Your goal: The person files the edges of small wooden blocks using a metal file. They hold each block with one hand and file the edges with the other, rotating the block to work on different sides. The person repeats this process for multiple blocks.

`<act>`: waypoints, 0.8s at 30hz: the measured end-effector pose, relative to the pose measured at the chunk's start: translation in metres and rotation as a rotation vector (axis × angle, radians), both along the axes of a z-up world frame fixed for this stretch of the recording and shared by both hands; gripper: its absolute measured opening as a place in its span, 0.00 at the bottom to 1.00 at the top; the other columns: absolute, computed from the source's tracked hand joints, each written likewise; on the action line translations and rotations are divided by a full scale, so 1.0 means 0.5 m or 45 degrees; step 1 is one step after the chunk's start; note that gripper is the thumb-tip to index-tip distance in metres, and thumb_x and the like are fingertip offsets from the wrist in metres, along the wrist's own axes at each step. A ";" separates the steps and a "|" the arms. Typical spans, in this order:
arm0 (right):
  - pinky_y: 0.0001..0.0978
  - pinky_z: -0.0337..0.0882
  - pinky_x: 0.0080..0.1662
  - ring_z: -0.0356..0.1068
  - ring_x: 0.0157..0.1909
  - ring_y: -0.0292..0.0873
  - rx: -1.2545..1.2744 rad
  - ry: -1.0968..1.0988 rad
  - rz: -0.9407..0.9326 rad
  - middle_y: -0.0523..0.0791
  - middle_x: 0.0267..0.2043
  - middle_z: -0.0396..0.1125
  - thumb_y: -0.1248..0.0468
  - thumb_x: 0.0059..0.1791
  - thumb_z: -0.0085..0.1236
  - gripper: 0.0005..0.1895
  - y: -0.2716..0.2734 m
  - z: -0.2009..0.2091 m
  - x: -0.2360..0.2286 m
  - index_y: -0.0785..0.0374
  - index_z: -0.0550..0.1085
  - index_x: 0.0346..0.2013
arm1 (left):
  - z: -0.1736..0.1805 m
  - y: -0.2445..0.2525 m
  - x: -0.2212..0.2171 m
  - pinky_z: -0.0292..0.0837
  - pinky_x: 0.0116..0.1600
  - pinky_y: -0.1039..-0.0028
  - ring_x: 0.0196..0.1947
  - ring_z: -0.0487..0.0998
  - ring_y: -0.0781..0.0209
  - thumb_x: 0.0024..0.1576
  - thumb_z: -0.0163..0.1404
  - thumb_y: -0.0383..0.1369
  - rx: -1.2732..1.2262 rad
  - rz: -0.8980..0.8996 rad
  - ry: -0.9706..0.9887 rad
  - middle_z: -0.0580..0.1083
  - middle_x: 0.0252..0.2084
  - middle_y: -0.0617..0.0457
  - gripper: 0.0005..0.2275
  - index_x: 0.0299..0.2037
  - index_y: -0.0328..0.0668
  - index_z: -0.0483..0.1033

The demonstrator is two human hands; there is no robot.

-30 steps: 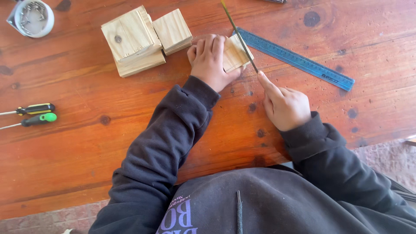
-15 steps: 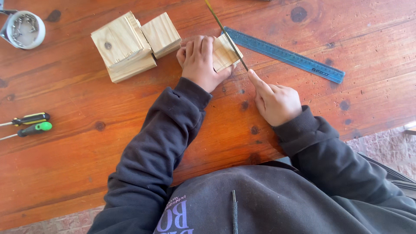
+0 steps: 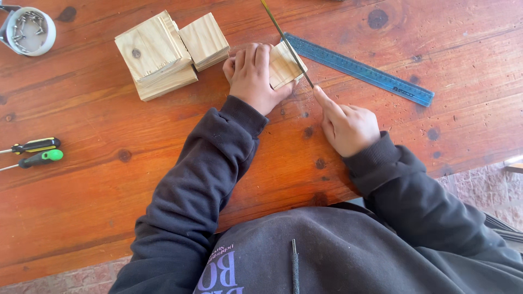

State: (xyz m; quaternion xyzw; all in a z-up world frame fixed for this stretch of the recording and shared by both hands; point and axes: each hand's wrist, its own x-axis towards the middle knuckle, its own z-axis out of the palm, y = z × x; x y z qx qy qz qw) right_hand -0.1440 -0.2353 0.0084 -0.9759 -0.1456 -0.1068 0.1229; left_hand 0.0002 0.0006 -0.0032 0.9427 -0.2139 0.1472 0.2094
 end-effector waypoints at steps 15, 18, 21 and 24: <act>0.49 0.72 0.30 0.75 0.31 0.52 -0.030 -0.012 0.020 0.44 0.29 0.73 0.67 0.54 0.53 0.35 0.008 0.013 0.009 0.58 0.68 0.79 | 0.009 -0.001 -0.001 0.57 0.59 0.56 0.52 0.70 0.51 0.45 0.67 0.64 0.011 0.007 0.008 0.70 0.50 0.57 0.36 0.53 0.50 0.70; 0.46 0.70 0.29 0.69 0.24 0.51 -0.020 -0.112 0.013 0.46 0.24 0.68 0.67 0.59 0.55 0.30 0.018 0.017 0.031 0.56 0.71 0.78 | 0.005 0.004 0.003 0.57 0.60 0.55 0.53 0.70 0.50 0.47 0.66 0.62 0.006 -0.034 0.021 0.70 0.53 0.55 0.36 0.57 0.48 0.70; 0.44 0.71 0.29 0.67 0.22 0.49 -0.018 -0.215 0.008 0.46 0.24 0.69 0.67 0.60 0.55 0.27 0.051 0.027 0.105 0.56 0.73 0.75 | 0.010 0.004 0.000 0.56 0.61 0.55 0.53 0.70 0.49 0.47 0.63 0.63 -0.009 -0.044 0.059 0.70 0.53 0.54 0.36 0.58 0.47 0.70; 0.47 0.70 0.28 0.68 0.24 0.52 -0.020 -0.145 0.001 0.46 0.25 0.70 0.65 0.58 0.54 0.31 0.044 0.017 0.110 0.53 0.70 0.78 | 0.013 0.001 -0.002 0.55 0.62 0.56 0.53 0.69 0.50 0.46 0.63 0.63 -0.013 -0.007 0.084 0.69 0.52 0.56 0.36 0.57 0.50 0.69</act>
